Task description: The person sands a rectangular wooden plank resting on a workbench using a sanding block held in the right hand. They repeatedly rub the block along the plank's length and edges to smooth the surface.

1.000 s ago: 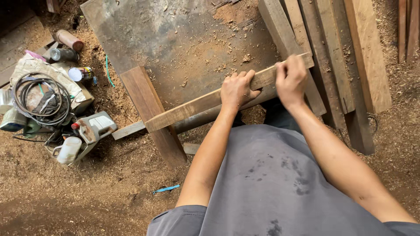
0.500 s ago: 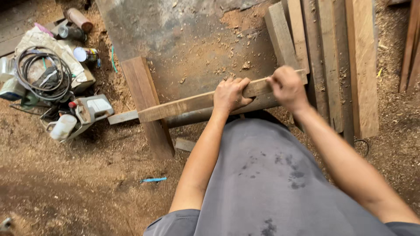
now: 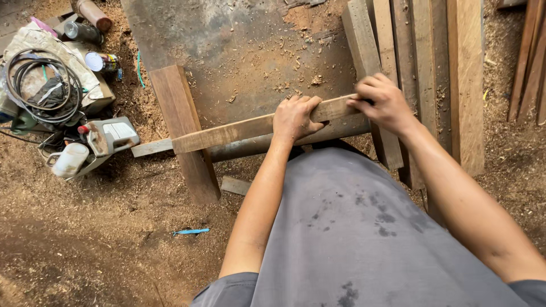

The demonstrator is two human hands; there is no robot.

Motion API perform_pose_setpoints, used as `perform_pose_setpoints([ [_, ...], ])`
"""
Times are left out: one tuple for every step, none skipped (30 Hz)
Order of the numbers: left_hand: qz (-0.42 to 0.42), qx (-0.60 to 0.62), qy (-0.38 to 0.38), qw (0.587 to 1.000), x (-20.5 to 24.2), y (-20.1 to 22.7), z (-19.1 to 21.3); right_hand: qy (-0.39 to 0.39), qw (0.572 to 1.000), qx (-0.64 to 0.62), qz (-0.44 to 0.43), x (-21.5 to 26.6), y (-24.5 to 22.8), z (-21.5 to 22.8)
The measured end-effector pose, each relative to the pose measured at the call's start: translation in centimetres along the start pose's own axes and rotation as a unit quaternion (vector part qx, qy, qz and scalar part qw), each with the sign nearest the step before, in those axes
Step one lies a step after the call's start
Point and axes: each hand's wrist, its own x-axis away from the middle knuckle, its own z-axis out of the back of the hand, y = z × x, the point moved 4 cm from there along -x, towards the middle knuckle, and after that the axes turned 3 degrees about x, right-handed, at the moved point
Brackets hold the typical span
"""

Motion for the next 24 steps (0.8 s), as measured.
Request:
perform_pose_setpoints([
  [-0.004,0.003,0.006,1.0,-0.3,0.0,0.0,0.007,1.0,-0.008,-0.009,1.1,0.2,1.3],
  [-0.003,0.006,0.011,1.0,-0.2,0.1,0.0,0.012,1.0,-0.019,-0.017,1.6,0.2,1.8],
  [-0.002,0.009,0.016,1.0,0.0,0.1,0.1,0.017,0.999,-0.006,-0.028,1.3,0.2,1.5],
  [0.004,0.005,0.005,1.0,0.2,0.1,0.0,0.023,0.999,0.006,-0.041,1.3,-0.2,1.0],
  [0.01,0.001,-0.007,1.0,0.3,0.0,0.0,0.03,0.998,0.018,-0.055,1.1,-0.6,0.5],
  [0.013,-0.001,-0.016,1.0,-0.1,0.1,-0.1,0.048,0.998,0.02,-0.046,0.5,-1.2,-0.2],
  [0.013,0.0,-0.02,1.0,-0.5,0.2,-0.1,0.066,0.997,0.023,-0.037,-0.5,-2.0,-1.4],
  [0.015,0.001,-0.027,1.0,-0.5,0.1,0.0,0.084,0.996,0.022,-0.028,-1.0,-2.6,-2.0],
  [0.016,0.001,-0.034,0.999,-0.4,0.1,0.0,0.074,0.997,0.011,-0.022,-1.2,-2.5,-1.9],
  [0.016,0.0,-0.036,0.999,-0.3,0.1,0.1,0.065,0.998,-0.002,-0.017,-1.4,-2.3,-1.8],
  [0.017,0.0,-0.039,0.999,-0.2,0.0,0.2,0.056,0.998,-0.014,-0.012,-1.4,-2.2,-1.7],
  [0.015,0.002,-0.039,0.999,-0.4,0.2,0.1,0.048,0.999,-0.013,-0.023,-0.7,-1.9,-1.0],
  [0.014,0.009,-0.03,0.999,-0.4,0.4,0.1,0.04,0.999,-0.012,-0.035,0.6,-1.6,0.0],
  [0.017,0.014,-0.018,1.0,-0.2,0.4,0.2,0.03,0.999,-0.013,-0.041,1.2,-1.5,0.6],
  [0.02,0.019,-0.005,1.0,-0.3,0.3,0.3,0.039,0.998,-0.003,-0.043,1.2,-1.4,0.9],
  [0.015,0.01,-0.007,1.0,-0.1,0.1,0.3,0.047,0.998,0.0,-0.045,1.3,-1.7,0.7],
  [0.011,0.002,-0.009,1.0,-0.2,-0.1,0.3,0.055,0.997,0.003,-0.048,1.2,-2.0,0.4],
  [0.002,-0.003,-0.011,1.0,-0.3,0.1,0.0,0.06,0.998,-0.001,-0.026,0.5,-2.3,-0.1],
  [0.002,0.006,-0.011,1.0,-0.3,0.1,-0.2,0.065,0.998,-0.005,-0.003,-0.9,-2.6,-1.2],
  [0.002,0.013,-0.009,1.0,-0.3,0.0,-0.2,0.072,0.997,-0.009,0.021,-1.9,-3.1,-2.0],
  [0.001,0.02,-0.006,1.0,-0.4,0.0,-0.3,0.065,0.998,-0.009,0.021,-2.1,-3.3,-2.3],
  [0.001,0.02,-0.002,1.0,-0.4,0.0,-0.2,0.06,0.998,-0.009,0.018,-2.3,-3.4,-2.6],
  [0.001,0.021,0.002,1.0,-0.2,0.0,-0.1,0.056,0.998,-0.009,0.015,-2.5,-3.4,-2.7],
  [0.001,0.022,0.009,1.0,-0.2,0.0,-0.1,0.046,0.999,-0.018,0.007,-2.0,-3.1,-2.3],
])
